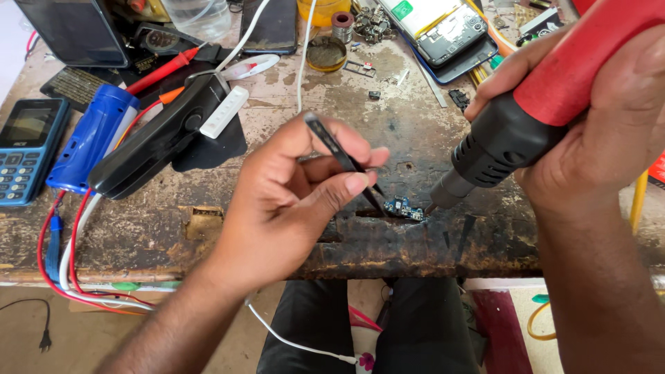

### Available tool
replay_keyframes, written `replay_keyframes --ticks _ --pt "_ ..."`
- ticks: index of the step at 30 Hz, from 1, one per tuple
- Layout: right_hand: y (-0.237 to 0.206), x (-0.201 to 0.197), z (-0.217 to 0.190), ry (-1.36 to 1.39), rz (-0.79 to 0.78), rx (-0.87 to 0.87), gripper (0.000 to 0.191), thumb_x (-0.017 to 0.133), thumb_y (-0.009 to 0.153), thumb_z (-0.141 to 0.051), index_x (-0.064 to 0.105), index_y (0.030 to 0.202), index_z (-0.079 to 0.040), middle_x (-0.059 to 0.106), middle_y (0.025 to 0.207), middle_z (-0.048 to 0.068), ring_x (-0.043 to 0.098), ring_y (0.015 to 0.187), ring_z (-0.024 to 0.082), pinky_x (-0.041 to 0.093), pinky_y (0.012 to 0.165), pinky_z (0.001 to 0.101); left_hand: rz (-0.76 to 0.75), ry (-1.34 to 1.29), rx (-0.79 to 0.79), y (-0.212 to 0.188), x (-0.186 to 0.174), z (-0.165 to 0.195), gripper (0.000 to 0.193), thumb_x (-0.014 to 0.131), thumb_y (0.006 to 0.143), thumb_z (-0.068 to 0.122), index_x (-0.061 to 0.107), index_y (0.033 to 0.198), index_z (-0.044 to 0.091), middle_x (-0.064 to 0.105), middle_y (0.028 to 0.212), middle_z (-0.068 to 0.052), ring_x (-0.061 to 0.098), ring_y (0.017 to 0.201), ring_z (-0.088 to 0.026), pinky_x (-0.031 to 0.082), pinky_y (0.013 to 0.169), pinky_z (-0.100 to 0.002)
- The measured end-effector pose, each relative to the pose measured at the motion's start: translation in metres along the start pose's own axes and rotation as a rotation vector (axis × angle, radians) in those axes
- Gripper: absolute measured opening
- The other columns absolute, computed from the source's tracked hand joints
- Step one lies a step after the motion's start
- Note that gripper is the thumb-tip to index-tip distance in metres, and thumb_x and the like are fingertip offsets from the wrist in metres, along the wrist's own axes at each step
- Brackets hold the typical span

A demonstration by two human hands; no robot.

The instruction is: The person removes a small circuit board from a disassembled smartphone using tweezers, then uses a hot air rework station to heat and reflow solder on the board's components. The work is performed on a cluttered repair bench with various tools and phone parts visible.

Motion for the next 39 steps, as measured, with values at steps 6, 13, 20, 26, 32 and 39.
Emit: replay_keyframes --ticks 6,13,20,26,32,39 --pt "-0.005 -0.003 0.009 0.019 -0.026 0.016 0.067 0.030 0.123 -0.056 0.043 0.108 0.008 0.060 0.091 0.027 0.062 0.068 0.031 0.056 0.066 0.0357 0.138 -0.011 0.098 -0.012 0.005 -0.005 0.017 0.063 0.108 -0.011 0.060 0.121 -0.002 0.065 0.119 -0.009 0.069 0.122 -0.019 0.060 0.107 -0.033" --pt "-0.004 -0.004 0.014 0.017 -0.058 0.019 0.064 0.027 0.125 -0.052 0.042 0.105 0.007 0.060 0.092 0.028 0.062 0.067 0.032 0.055 0.066 0.0361 0.201 0.044 0.068 -0.017 0.015 -0.008 0.019 0.060 0.108 -0.008 0.055 0.125 -0.002 0.068 0.123 -0.011 0.069 0.121 -0.016 0.056 0.109 -0.030" --pt "-0.003 -0.006 0.018 -0.010 -0.114 0.000 0.062 0.024 0.125 -0.048 0.043 0.107 0.008 0.060 0.091 0.029 0.063 0.066 0.033 0.056 0.064 0.0360 0.222 0.162 0.094 -0.017 0.019 -0.013 0.015 0.064 0.106 -0.010 0.058 0.117 -0.003 0.068 0.123 -0.012 0.072 0.116 -0.014 0.061 0.101 -0.027" --pt "0.003 -0.006 0.017 -0.023 -0.130 -0.016 0.060 0.023 0.125 -0.047 0.042 0.108 0.008 0.060 0.090 0.030 0.064 0.064 0.033 0.058 0.063 0.0362 0.208 0.311 0.144 -0.021 0.023 -0.013 0.013 0.065 0.108 -0.008 0.057 0.116 -0.002 0.070 0.118 -0.011 0.074 0.106 -0.010 0.061 0.097 -0.024" --pt "0.005 -0.003 0.018 -0.004 -0.142 -0.081 0.055 0.023 0.122 -0.046 0.038 0.112 0.007 0.057 0.088 0.031 0.063 0.063 0.034 0.058 0.061 0.0366 0.204 0.407 0.140 -0.022 0.022 -0.009 0.016 0.067 0.108 -0.006 0.056 0.117 0.001 0.071 0.112 -0.008 0.071 0.096 -0.007 0.059 0.089 -0.022" --pt "0.005 -0.008 0.020 -0.001 -0.155 -0.059 0.056 0.022 0.122 -0.046 0.040 0.111 0.006 0.059 0.088 0.031 0.064 0.063 0.033 0.058 0.061 0.0361 0.205 0.435 0.123 -0.018 0.025 -0.008 0.019 0.067 0.105 -0.005 0.057 0.119 0.002 0.074 0.108 -0.006 0.072 0.096 -0.007 0.059 0.090 -0.023"
Point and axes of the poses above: each hand's wrist, its own y-axis towards the middle knuckle, its own x-axis out of the palm, z = x × y, the point moved 3 cm from there along y, towards the middle knuckle
